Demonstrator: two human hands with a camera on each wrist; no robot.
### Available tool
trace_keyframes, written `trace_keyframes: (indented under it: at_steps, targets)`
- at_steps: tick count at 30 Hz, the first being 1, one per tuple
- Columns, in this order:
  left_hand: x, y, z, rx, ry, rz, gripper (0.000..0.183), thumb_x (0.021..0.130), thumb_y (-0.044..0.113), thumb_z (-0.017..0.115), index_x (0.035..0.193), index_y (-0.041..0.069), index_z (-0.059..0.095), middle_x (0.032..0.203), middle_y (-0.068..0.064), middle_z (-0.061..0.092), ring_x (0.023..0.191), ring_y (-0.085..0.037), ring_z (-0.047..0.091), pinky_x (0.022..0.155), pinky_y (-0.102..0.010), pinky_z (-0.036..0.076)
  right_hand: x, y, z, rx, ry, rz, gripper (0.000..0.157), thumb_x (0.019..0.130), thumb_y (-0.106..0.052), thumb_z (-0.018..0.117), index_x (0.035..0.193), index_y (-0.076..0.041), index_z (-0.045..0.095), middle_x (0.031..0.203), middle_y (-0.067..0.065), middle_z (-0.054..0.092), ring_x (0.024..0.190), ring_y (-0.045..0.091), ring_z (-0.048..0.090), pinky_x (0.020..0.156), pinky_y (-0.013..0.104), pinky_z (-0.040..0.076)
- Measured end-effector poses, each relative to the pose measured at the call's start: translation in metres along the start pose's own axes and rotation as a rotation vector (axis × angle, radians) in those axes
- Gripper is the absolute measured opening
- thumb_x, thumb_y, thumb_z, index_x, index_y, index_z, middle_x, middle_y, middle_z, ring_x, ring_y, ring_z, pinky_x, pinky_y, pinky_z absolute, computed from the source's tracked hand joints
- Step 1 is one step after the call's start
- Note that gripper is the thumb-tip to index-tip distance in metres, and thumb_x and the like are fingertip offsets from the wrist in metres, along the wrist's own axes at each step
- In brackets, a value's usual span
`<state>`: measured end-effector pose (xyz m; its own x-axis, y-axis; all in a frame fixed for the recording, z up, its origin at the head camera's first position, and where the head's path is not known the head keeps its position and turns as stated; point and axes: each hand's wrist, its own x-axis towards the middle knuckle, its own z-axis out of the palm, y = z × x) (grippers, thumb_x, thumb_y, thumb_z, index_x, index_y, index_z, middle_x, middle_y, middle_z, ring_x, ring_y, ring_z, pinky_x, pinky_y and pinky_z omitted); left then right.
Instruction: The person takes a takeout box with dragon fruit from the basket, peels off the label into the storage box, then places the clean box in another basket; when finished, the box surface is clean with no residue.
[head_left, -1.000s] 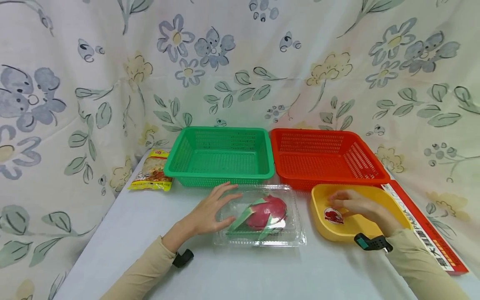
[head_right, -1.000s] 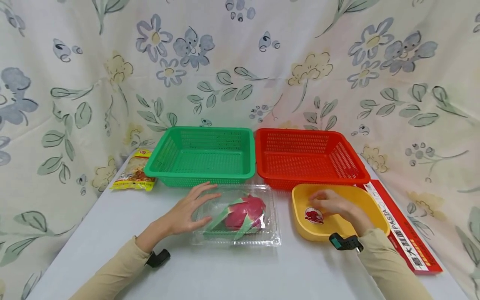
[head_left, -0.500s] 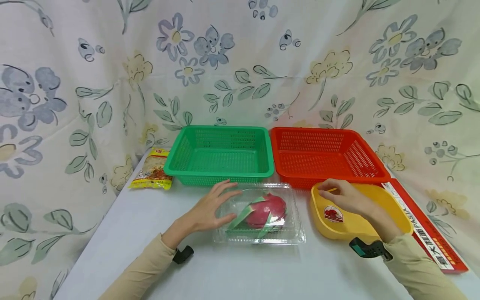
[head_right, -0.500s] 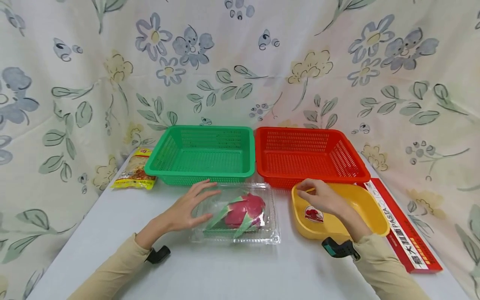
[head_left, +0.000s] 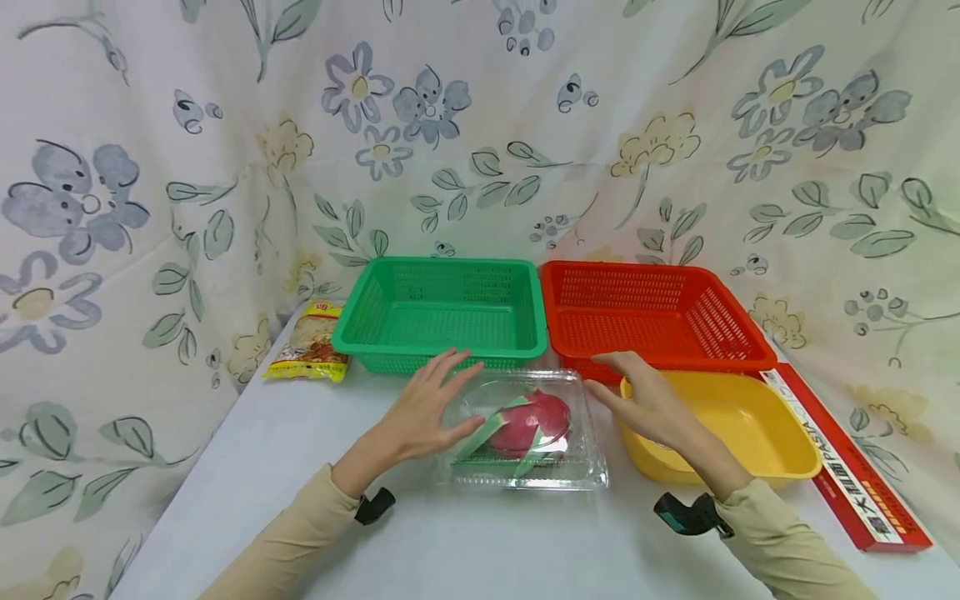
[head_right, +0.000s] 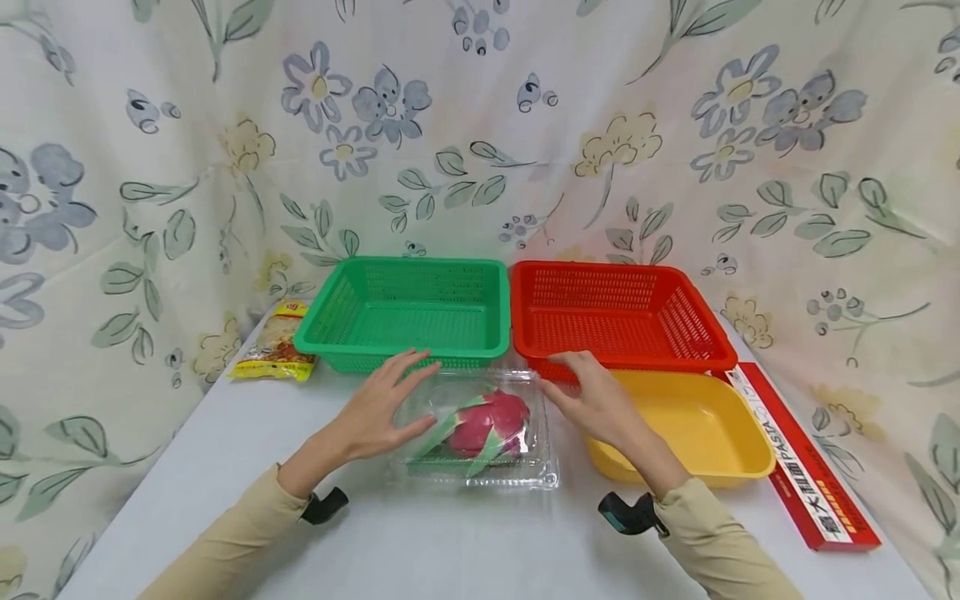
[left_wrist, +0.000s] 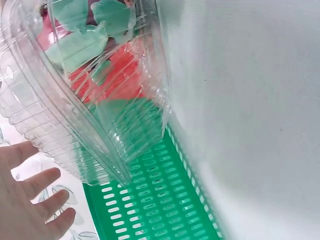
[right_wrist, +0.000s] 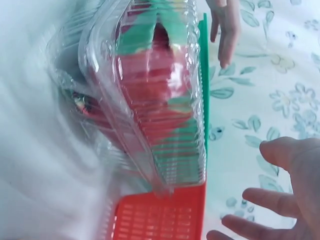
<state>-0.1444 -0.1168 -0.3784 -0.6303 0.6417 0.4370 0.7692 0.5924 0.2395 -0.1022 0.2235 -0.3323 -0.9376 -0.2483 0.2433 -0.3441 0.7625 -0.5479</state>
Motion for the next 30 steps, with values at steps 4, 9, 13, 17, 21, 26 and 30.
trace_keyframes:
  at_steps: [4, 9, 13, 17, 21, 26, 30]
  targets:
    - [0.0, 0.002, 0.0, 0.02, -0.003, -0.019, 0.074, 0.091, 0.053, 0.057, 0.151, 0.013, 0.04, 0.156, -0.015, 0.033, 0.144, -0.037, 0.026, 0.11, -0.061, 0.029, 0.002, -0.004, 0.005, 0.006, 0.008, -0.02, 0.051, 0.093, -0.025, 0.069, 0.134, 0.0, 0.054, 0.13, 0.021, 0.055, 0.116, 0.04, 0.053, 0.089, 0.056, 0.051]
    - [0.0, 0.006, 0.004, 0.015, -0.034, -0.035, 0.074, 0.091, 0.053, 0.056, 0.151, 0.014, 0.039, 0.157, -0.013, 0.032, 0.145, -0.036, 0.025, 0.111, -0.06, 0.028, 0.005, -0.007, 0.011, -0.001, 0.028, -0.048, 0.052, 0.092, -0.026, 0.07, 0.134, 0.001, 0.055, 0.131, 0.02, 0.054, 0.12, 0.039, 0.052, 0.091, 0.056, 0.051]
    - [-0.001, 0.008, 0.009, 0.003, -0.065, -0.026, 0.073, 0.092, 0.053, 0.055, 0.151, 0.014, 0.04, 0.157, -0.012, 0.032, 0.145, -0.035, 0.025, 0.112, -0.059, 0.028, 0.006, -0.009, 0.013, -0.005, 0.037, -0.061, 0.052, 0.092, -0.026, 0.07, 0.134, 0.0, 0.055, 0.131, 0.02, 0.053, 0.12, 0.039, 0.052, 0.091, 0.056, 0.051]
    - [-0.004, 0.009, 0.014, -0.016, -0.077, -0.023, 0.073, 0.092, 0.052, 0.056, 0.15, 0.012, 0.041, 0.157, -0.012, 0.032, 0.145, -0.035, 0.026, 0.111, -0.06, 0.029, 0.007, -0.011, 0.015, -0.002, 0.03, -0.06, 0.05, 0.093, -0.024, 0.069, 0.135, 0.0, 0.055, 0.132, 0.02, 0.053, 0.121, 0.04, 0.051, 0.092, 0.057, 0.049]
    - [-0.008, 0.009, 0.016, -0.047, -0.067, -0.038, 0.071, 0.092, 0.052, 0.057, 0.149, 0.012, 0.043, 0.156, -0.012, 0.033, 0.144, -0.035, 0.028, 0.11, -0.061, 0.029, 0.007, -0.012, 0.019, 0.001, 0.022, -0.043, 0.051, 0.093, -0.025, 0.069, 0.135, -0.001, 0.055, 0.132, 0.019, 0.053, 0.12, 0.04, 0.052, 0.093, 0.058, 0.049]
    - [-0.011, 0.009, 0.016, -0.104, -0.041, -0.083, 0.07, 0.09, 0.05, 0.059, 0.148, 0.012, 0.045, 0.155, -0.015, 0.034, 0.143, -0.034, 0.028, 0.109, -0.061, 0.031, 0.004, -0.011, 0.025, 0.007, 0.033, -0.034, 0.051, 0.092, -0.026, 0.07, 0.134, -0.002, 0.056, 0.131, 0.018, 0.055, 0.119, 0.039, 0.053, 0.093, 0.059, 0.048]
    - [-0.015, 0.009, 0.014, -0.147, -0.04, -0.131, 0.07, 0.09, 0.049, 0.06, 0.147, 0.012, 0.046, 0.155, -0.016, 0.031, 0.144, -0.034, 0.026, 0.107, -0.063, 0.032, 0.0, -0.009, 0.033, -0.002, 0.051, -0.047, 0.049, 0.09, -0.026, 0.071, 0.13, 0.0, 0.059, 0.127, 0.02, 0.056, 0.115, 0.04, 0.055, 0.092, 0.059, 0.049]
